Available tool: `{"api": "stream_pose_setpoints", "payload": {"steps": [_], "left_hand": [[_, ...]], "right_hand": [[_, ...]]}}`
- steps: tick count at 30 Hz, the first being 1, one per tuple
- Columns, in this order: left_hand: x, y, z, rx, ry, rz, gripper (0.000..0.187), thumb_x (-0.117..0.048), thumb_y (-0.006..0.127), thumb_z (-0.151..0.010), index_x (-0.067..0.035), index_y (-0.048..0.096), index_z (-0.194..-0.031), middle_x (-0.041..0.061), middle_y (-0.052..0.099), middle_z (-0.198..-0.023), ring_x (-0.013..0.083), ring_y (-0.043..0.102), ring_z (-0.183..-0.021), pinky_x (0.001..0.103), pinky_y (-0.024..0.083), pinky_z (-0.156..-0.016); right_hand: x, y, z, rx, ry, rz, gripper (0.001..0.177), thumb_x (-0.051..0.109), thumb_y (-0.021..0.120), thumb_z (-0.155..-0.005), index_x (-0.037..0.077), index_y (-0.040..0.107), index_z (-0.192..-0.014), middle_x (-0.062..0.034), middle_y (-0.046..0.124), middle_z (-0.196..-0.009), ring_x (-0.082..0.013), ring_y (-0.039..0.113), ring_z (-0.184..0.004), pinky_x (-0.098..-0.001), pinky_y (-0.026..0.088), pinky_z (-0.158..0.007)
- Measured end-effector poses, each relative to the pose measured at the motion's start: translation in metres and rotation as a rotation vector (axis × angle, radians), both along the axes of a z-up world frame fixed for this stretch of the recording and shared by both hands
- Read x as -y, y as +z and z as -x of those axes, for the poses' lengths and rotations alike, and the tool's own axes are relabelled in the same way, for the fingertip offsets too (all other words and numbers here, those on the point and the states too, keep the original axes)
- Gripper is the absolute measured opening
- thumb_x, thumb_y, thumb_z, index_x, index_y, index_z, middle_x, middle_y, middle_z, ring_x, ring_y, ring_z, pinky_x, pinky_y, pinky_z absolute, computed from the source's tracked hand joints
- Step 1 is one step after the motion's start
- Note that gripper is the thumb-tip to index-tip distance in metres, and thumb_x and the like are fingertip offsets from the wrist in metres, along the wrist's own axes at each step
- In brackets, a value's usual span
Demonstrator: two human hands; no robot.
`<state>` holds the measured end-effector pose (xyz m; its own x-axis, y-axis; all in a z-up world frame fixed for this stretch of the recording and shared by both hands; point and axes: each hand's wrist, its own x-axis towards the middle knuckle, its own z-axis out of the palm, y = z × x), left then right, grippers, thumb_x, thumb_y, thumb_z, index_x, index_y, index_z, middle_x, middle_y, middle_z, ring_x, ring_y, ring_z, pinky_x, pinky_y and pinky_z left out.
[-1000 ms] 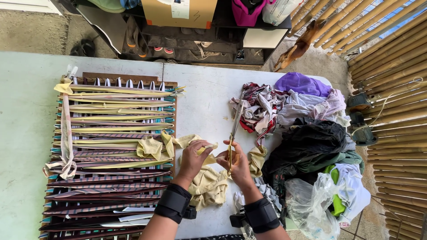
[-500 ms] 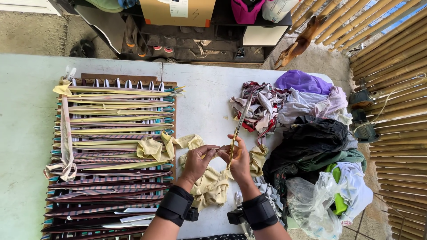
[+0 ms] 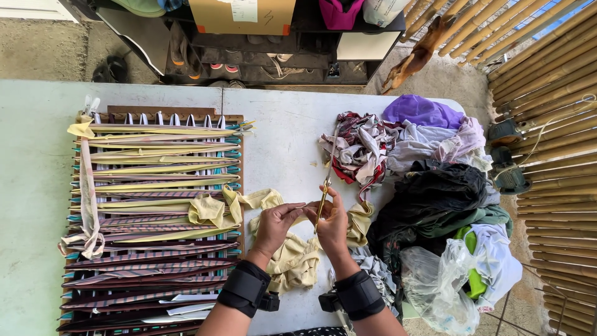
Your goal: The person prepares fabric strips for weaving by taking a piece of cloth, spreading it on a rack, then cutting threads and the fabric itself with scissors to create strips, placing the cut fabric on a table.
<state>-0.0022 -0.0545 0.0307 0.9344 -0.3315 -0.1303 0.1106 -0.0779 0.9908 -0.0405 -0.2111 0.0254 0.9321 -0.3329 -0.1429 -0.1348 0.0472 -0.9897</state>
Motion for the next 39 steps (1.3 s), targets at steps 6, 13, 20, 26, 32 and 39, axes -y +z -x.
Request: {"api": "stream_pose_setpoints", "payload": {"steps": [6, 13, 20, 26, 32, 39], "left_hand": [[-0.008, -0.024, 0.003, -0.036, 0.044, 0.011, 0.031, -0.032, 0.069, -0.095, -0.003, 0.078, -0.104, 0.005, 0.080, -0.089, 0.0079, 0.071, -0.080, 0.025, 0.057, -0.074], [-0.011, -0.030, 0.001, -0.016, 0.043, -0.031, 0.036, -0.035, 0.070, -0.095, -0.001, 0.079, -0.100, 0.006, 0.079, -0.082, 0.0087, 0.068, -0.075, 0.026, 0.055, -0.070], [-0.010, -0.029, 0.002, -0.024, 0.018, -0.051, 0.032, -0.032, 0.069, -0.097, -0.003, 0.078, -0.101, 0.004, 0.078, -0.084, 0.0086, 0.070, -0.076, 0.025, 0.057, -0.069], [-0.003, -0.007, 0.000, -0.111, 0.005, 0.040, 0.022, -0.021, 0.079, -0.085, -0.006, 0.072, -0.099, 0.002, 0.077, -0.088, 0.0070, 0.073, -0.081, 0.023, 0.059, -0.071], [-0.004, -0.022, -0.001, -0.068, 0.004, -0.041, 0.016, -0.019, 0.077, -0.090, -0.004, 0.075, -0.090, 0.003, 0.077, -0.080, 0.0073, 0.069, -0.076, 0.023, 0.057, -0.068], [-0.004, -0.016, 0.001, -0.090, 0.015, 0.060, 0.015, -0.017, 0.078, -0.088, -0.004, 0.073, -0.093, 0.001, 0.076, -0.088, 0.0050, 0.071, -0.083, 0.023, 0.060, -0.076]], "right_hand": [[0.001, 0.010, -0.003, -0.047, 0.011, 0.067, 0.078, 0.004, 0.083, -0.079, 0.005, 0.042, -0.144, -0.0125, 0.075, -0.117, -0.0146, 0.071, -0.094, -0.0296, 0.059, -0.085], [0.010, -0.019, -0.002, -0.063, 0.103, -0.216, 0.074, 0.005, 0.081, -0.083, 0.004, 0.040, -0.145, -0.0169, 0.075, -0.119, -0.0124, 0.071, -0.102, -0.0281, 0.058, -0.092], [0.012, -0.029, -0.004, -0.081, 0.019, -0.271, 0.072, 0.001, 0.081, -0.082, 0.001, 0.044, -0.143, -0.0104, 0.074, -0.090, -0.0147, 0.070, -0.084, -0.0262, 0.055, -0.076], [0.010, -0.006, -0.006, -0.113, 0.030, -0.208, 0.072, -0.003, 0.079, -0.081, 0.002, 0.043, -0.143, -0.0104, 0.073, -0.090, -0.0138, 0.071, -0.084, -0.0258, 0.057, -0.078], [0.010, -0.003, -0.007, -0.122, 0.014, -0.233, 0.071, -0.005, 0.077, -0.081, 0.003, 0.043, -0.142, -0.0100, 0.072, -0.091, -0.0145, 0.071, -0.085, -0.0275, 0.058, -0.079], [0.013, -0.016, -0.002, -0.128, 0.002, -0.237, 0.067, -0.003, 0.077, -0.083, 0.002, 0.045, -0.142, -0.0109, 0.073, -0.092, -0.0158, 0.069, -0.084, -0.0282, 0.053, -0.075]]}}
